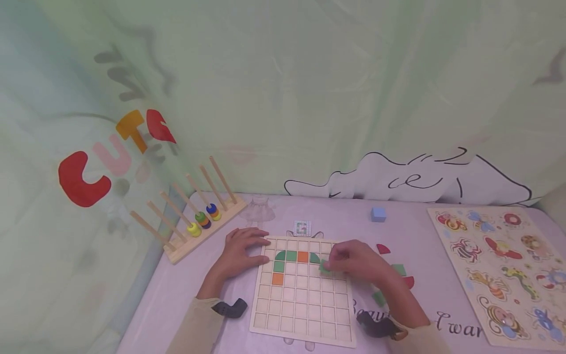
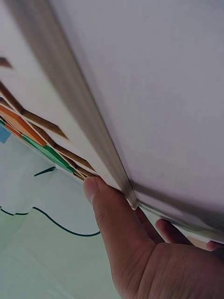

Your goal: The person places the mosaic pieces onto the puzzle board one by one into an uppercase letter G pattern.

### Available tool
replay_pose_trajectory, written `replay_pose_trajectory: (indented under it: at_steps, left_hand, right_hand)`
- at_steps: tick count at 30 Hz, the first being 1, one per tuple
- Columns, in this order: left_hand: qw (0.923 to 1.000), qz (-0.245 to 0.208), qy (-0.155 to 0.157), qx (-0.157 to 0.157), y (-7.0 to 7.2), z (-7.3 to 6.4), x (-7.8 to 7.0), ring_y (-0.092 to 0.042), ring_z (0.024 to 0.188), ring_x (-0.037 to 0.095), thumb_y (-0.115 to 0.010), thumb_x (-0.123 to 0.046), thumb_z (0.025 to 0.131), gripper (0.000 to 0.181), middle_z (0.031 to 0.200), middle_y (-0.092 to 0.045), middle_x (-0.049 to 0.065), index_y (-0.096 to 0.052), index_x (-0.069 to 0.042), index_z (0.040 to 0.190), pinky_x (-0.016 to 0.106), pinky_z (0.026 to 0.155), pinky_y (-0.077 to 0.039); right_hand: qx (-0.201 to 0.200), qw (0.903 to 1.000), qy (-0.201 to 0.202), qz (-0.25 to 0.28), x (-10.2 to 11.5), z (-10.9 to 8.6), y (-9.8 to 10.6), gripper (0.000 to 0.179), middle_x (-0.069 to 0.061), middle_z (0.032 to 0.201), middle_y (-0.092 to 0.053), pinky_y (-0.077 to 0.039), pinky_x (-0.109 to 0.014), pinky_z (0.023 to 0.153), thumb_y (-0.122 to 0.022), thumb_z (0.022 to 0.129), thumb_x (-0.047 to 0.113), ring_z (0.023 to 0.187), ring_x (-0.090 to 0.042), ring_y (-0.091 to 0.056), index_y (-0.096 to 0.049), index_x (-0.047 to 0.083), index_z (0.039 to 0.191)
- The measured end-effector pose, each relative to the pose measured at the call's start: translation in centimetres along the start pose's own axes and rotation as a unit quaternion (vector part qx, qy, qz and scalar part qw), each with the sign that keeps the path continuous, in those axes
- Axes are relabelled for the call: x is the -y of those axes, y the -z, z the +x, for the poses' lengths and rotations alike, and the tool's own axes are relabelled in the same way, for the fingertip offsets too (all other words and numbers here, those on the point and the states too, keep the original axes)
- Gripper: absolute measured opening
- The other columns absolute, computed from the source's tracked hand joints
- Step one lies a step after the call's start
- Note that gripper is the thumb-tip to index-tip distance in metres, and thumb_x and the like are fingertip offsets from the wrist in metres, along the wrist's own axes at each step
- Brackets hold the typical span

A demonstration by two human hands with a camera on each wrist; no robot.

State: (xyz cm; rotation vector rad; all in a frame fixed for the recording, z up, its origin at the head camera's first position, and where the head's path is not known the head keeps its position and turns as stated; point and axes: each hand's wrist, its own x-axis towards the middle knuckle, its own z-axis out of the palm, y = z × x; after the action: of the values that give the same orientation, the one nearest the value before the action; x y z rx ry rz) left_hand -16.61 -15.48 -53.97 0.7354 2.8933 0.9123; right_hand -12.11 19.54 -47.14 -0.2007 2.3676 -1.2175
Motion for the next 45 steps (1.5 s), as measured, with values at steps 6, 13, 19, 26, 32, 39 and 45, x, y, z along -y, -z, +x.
replay_pose_trajectory:
  at_steps: [6,13,19,26,32,39,45]
  left_hand:
    - [0.9999,-0.003,0.010,0.005,0.0,0.0,0.0,-0.046,0.141,0.017,-0.079,-0.052,0.083,0.041,0.142,-0.061,-0.012,-0.075,-0.032,0.119,0.058,0.121,-0.014]
    - [0.9998,-0.005,0.015,0.008,0.0,0.1,0.1,-0.046,0.141,0.017,-0.080,-0.051,0.083,0.041,0.142,-0.061,-0.013,-0.075,-0.032,0.119,0.057,0.122,-0.014]
    - [0.9999,-0.001,0.011,0.008,-0.1,0.1,0.1,-0.046,0.141,0.017,-0.080,-0.050,0.084,0.040,0.142,-0.061,-0.012,-0.075,-0.032,0.119,0.058,0.121,-0.015]
    - [1.0000,-0.002,0.005,0.002,0.0,0.1,0.0,-0.047,0.141,0.018,-0.079,-0.049,0.084,0.039,0.142,-0.062,-0.012,-0.075,-0.031,0.118,0.060,0.120,-0.016]
    - [1.0000,-0.005,0.005,0.005,0.0,0.1,0.0,-0.046,0.141,0.017,-0.079,-0.050,0.084,0.040,0.142,-0.062,-0.012,-0.075,-0.031,0.119,0.059,0.121,-0.015]
    - [1.0000,0.003,0.006,0.007,0.0,0.2,0.2,-0.046,0.141,0.016,-0.079,-0.051,0.084,0.040,0.142,-0.061,-0.013,-0.075,-0.032,0.119,0.058,0.121,-0.015]
    - [0.9999,0.002,0.009,0.008,0.0,0.2,0.2,-0.046,0.141,0.016,-0.078,-0.050,0.085,0.040,0.142,-0.061,-0.013,-0.075,-0.032,0.120,0.058,0.122,-0.014]
  right_hand:
    - [0.017,0.9996,0.015,0.015,1.3,0.9,-1.3,0.022,-0.001,0.079,-0.060,-0.043,-0.028,0.067,-0.081,0.087,0.033,0.083,-0.019,-0.055,-0.072,0.013,0.088]
    - [0.026,0.9982,0.052,0.016,2.3,1.6,-2.8,0.022,-0.001,0.076,-0.061,-0.041,-0.026,0.064,-0.081,0.087,0.031,0.081,-0.018,-0.054,-0.070,0.012,0.083]
    - [0.037,0.9969,0.067,0.018,2.9,2.3,-4.1,0.019,0.000,0.074,-0.064,-0.042,-0.026,0.065,-0.082,0.086,0.031,0.080,-0.019,-0.055,-0.075,0.014,0.082]
    - [0.041,0.9966,0.072,0.001,3.6,2.8,-5.7,0.016,0.003,0.073,-0.066,-0.046,-0.026,0.064,-0.084,0.085,0.032,0.075,-0.017,-0.059,-0.077,0.017,0.081]
    - [0.064,0.9950,0.075,0.020,3.9,3.2,-6.6,0.016,0.002,0.073,-0.068,-0.050,-0.028,0.062,-0.083,0.085,0.029,0.059,-0.015,-0.060,-0.077,0.015,0.081]
    - [0.068,0.9937,0.088,0.016,3.9,3.7,-7.9,0.016,0.004,0.071,-0.071,-0.047,-0.024,0.056,-0.082,0.087,0.030,0.055,-0.013,-0.062,-0.078,0.017,0.078]
    - [0.074,0.9930,0.091,0.014,4.2,3.8,-8.4,0.016,0.000,0.068,-0.071,-0.040,-0.023,0.051,-0.079,0.089,0.029,0.054,-0.013,-0.061,-0.078,0.016,0.079]
